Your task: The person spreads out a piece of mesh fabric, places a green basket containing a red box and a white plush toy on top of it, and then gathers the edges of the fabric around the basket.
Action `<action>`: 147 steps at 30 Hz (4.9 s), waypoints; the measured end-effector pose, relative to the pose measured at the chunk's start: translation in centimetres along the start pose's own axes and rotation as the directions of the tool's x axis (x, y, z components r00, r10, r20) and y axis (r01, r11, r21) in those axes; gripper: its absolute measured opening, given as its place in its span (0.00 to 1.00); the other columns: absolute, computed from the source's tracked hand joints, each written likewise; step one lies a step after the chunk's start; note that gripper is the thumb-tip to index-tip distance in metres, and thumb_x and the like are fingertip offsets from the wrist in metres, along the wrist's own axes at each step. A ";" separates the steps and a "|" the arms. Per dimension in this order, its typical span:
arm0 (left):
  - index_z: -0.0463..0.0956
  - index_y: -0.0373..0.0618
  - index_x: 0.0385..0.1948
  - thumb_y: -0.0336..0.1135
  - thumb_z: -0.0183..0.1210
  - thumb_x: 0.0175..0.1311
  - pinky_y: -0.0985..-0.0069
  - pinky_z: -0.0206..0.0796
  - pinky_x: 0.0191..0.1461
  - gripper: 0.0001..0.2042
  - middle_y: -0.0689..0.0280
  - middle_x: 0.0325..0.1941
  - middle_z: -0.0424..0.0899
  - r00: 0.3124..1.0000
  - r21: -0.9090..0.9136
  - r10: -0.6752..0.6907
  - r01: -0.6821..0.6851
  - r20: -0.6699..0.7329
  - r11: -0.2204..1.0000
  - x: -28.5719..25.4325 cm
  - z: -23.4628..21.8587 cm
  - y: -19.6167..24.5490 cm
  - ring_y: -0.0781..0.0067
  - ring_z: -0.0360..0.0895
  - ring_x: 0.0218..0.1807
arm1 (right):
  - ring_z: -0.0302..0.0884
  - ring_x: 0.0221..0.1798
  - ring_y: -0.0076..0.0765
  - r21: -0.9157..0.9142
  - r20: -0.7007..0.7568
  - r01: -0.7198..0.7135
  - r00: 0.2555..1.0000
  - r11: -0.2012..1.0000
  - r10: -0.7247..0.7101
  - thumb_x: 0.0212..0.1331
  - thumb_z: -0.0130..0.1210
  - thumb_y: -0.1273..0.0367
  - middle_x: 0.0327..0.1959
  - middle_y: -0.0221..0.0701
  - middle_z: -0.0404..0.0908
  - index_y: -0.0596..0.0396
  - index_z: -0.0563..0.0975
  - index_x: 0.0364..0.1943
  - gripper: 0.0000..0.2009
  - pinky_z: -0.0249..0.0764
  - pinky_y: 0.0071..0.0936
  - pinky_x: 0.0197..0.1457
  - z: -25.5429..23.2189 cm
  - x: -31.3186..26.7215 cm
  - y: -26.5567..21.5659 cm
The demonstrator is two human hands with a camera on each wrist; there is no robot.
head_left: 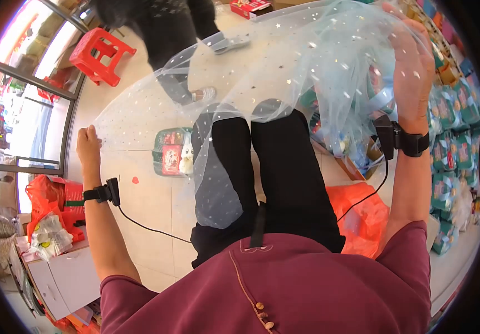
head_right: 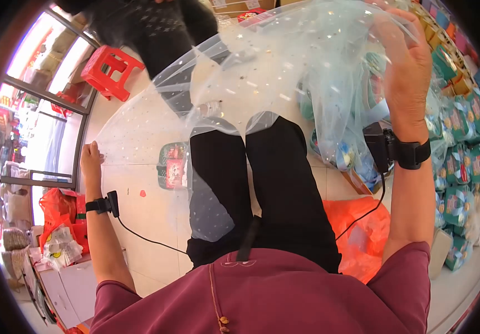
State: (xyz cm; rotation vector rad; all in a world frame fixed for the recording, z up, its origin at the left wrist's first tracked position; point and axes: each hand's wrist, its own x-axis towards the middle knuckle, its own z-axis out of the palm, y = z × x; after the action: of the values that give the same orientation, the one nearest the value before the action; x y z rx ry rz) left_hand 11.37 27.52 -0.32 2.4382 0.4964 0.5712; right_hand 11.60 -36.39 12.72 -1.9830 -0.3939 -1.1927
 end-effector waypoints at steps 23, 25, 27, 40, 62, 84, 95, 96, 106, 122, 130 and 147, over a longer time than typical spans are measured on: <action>0.77 0.38 0.47 0.29 0.59 0.70 0.65 0.72 0.54 0.08 0.56 0.45 0.83 0.742 -0.226 0.556 -0.509 0.375 0.831 -19.7 4.3 9.7 0.58 0.80 0.48 | 0.73 0.33 0.23 -0.229 0.542 -0.222 0.780 0.948 0.314 0.59 0.62 0.74 0.58 0.37 0.80 0.61 0.73 0.30 0.08 0.70 0.21 0.38 -3.1 -11.7 6.7; 0.76 0.38 0.42 0.29 0.57 0.72 0.70 0.72 0.47 0.05 0.59 0.37 0.82 0.763 -0.240 0.299 -0.192 0.573 0.952 -19.6 1.8 11.1 0.65 0.79 0.39 | 0.72 0.33 0.24 -0.200 0.575 -0.257 0.751 0.946 0.325 0.59 0.61 0.75 0.53 0.36 0.82 0.60 0.73 0.29 0.07 0.70 0.22 0.38 -4.5 -12.0 5.7; 0.75 0.38 0.37 0.32 0.55 0.75 0.74 0.67 0.35 0.07 0.62 0.23 0.74 0.703 -0.188 0.158 -0.035 0.694 0.982 -20.0 -0.1 11.7 0.74 0.71 0.26 | 0.72 0.32 0.26 -0.145 0.607 -0.363 0.702 0.921 0.372 0.58 0.61 0.75 0.47 0.35 0.84 0.60 0.73 0.29 0.07 0.70 0.24 0.38 -6.2 -13.4 5.7; 0.81 0.44 0.44 0.41 0.59 0.73 0.71 0.70 0.41 0.11 0.60 0.26 0.80 0.064 0.096 -0.093 -0.043 0.994 0.995 -26.3 -3.1 7.3 0.69 0.75 0.30 | 0.79 0.36 0.35 -0.420 0.890 -0.409 -0.010 0.810 0.457 0.58 0.61 0.68 0.29 0.35 0.78 0.58 0.75 0.29 0.09 0.74 0.32 0.41 -17.8 -25.9 0.2; 0.78 0.49 0.51 0.32 0.71 0.52 0.59 0.64 0.66 0.22 0.56 0.59 0.74 -0.093 -0.458 0.855 -0.871 0.511 0.178 -18.3 16.0 25.9 0.51 0.71 0.62 | 0.82 0.48 0.44 -0.376 0.811 -0.656 0.108 0.655 0.574 0.62 0.60 0.63 0.56 0.49 0.80 0.54 0.62 0.72 0.34 0.76 0.37 0.52 -3.2 -20.4 4.6; 0.65 0.33 0.67 0.44 0.61 0.70 0.62 0.65 0.70 0.30 0.45 0.65 0.74 0.779 -0.351 0.432 -0.290 0.454 0.890 1.2 19.8 21.7 0.54 0.72 0.69 | 0.62 0.24 0.23 -0.340 0.863 -0.649 0.072 0.681 0.500 0.59 0.54 0.69 0.18 0.27 0.67 0.58 0.70 0.27 0.08 0.61 0.29 0.28 -8.2 -21.8 4.0; 0.66 0.34 0.66 0.36 0.64 0.64 0.59 0.58 0.75 0.30 0.44 0.69 0.69 0.674 -0.178 0.536 -0.527 0.508 0.831 -17.4 8.1 15.0 0.43 0.66 0.72 | 0.62 0.25 0.19 -0.549 0.745 -0.663 -0.113 0.508 0.658 0.55 0.56 0.71 0.20 0.24 0.67 0.60 0.70 0.27 0.07 0.62 0.25 0.28 -15.8 -24.9 6.0; 0.65 0.36 0.68 0.36 0.65 0.63 0.58 0.57 0.76 0.31 0.44 0.72 0.66 0.674 -0.157 0.497 -0.500 0.546 0.852 -19.5 7.1 14.6 0.43 0.63 0.74 | 0.65 0.25 0.20 -0.565 0.765 -0.630 -0.158 0.533 0.624 0.55 0.56 0.71 0.20 0.25 0.69 0.60 0.72 0.28 0.07 0.64 0.25 0.29 -17.1 -26.0 6.5; 0.61 0.34 0.71 0.42 0.59 0.73 0.60 0.57 0.75 0.31 0.43 0.72 0.64 0.865 -0.149 0.136 -0.072 0.483 0.986 -24.9 6.4 6.0 0.46 0.63 0.74 | 0.79 0.39 0.26 -0.466 0.743 -0.714 0.005 0.523 0.669 0.70 0.53 0.50 0.39 0.27 0.81 0.55 0.79 0.55 0.24 0.77 0.30 0.43 -8.2 -21.7 10.9; 0.71 0.37 0.35 0.36 0.57 0.75 0.75 0.68 0.40 0.11 0.65 0.28 0.77 0.875 -0.179 -0.042 0.145 0.482 0.973 -22.6 7.6 4.9 0.77 0.72 0.32 | 0.68 0.24 0.18 -0.145 0.646 -0.857 0.297 0.495 0.703 0.67 0.57 0.61 0.24 0.21 0.73 0.53 0.77 0.33 0.11 0.66 0.21 0.27 6.6 -19.7 14.5; 0.71 0.37 0.33 0.35 0.55 0.76 0.72 0.68 0.38 0.11 0.61 0.27 0.78 0.939 -0.169 0.103 -0.049 0.329 0.984 -20.0 8.0 6.0 0.73 0.73 0.30 | 0.69 0.23 0.19 -0.082 0.529 -0.784 0.489 0.616 0.693 0.66 0.57 0.62 0.23 0.22 0.72 0.56 0.77 0.33 0.11 0.66 0.23 0.26 5.9 -18.4 13.8; 0.78 0.37 0.43 0.36 0.65 0.67 0.71 0.71 0.46 0.12 0.60 0.38 0.82 0.607 -0.228 0.303 -0.200 0.735 0.953 -26.8 0.0 11.1 0.66 0.78 0.39 | 0.74 0.29 0.18 -0.114 0.597 -0.624 0.579 0.773 0.556 0.68 0.58 0.58 0.29 0.22 0.78 0.54 0.78 0.39 0.14 0.72 0.19 0.37 1.6 -18.5 9.5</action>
State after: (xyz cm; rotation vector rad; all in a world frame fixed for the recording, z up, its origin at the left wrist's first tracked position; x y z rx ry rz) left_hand -8.70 6.58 -1.13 2.3571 -0.2501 -0.3614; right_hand 8.86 -39.19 -7.75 -2.1102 -0.0621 -0.0783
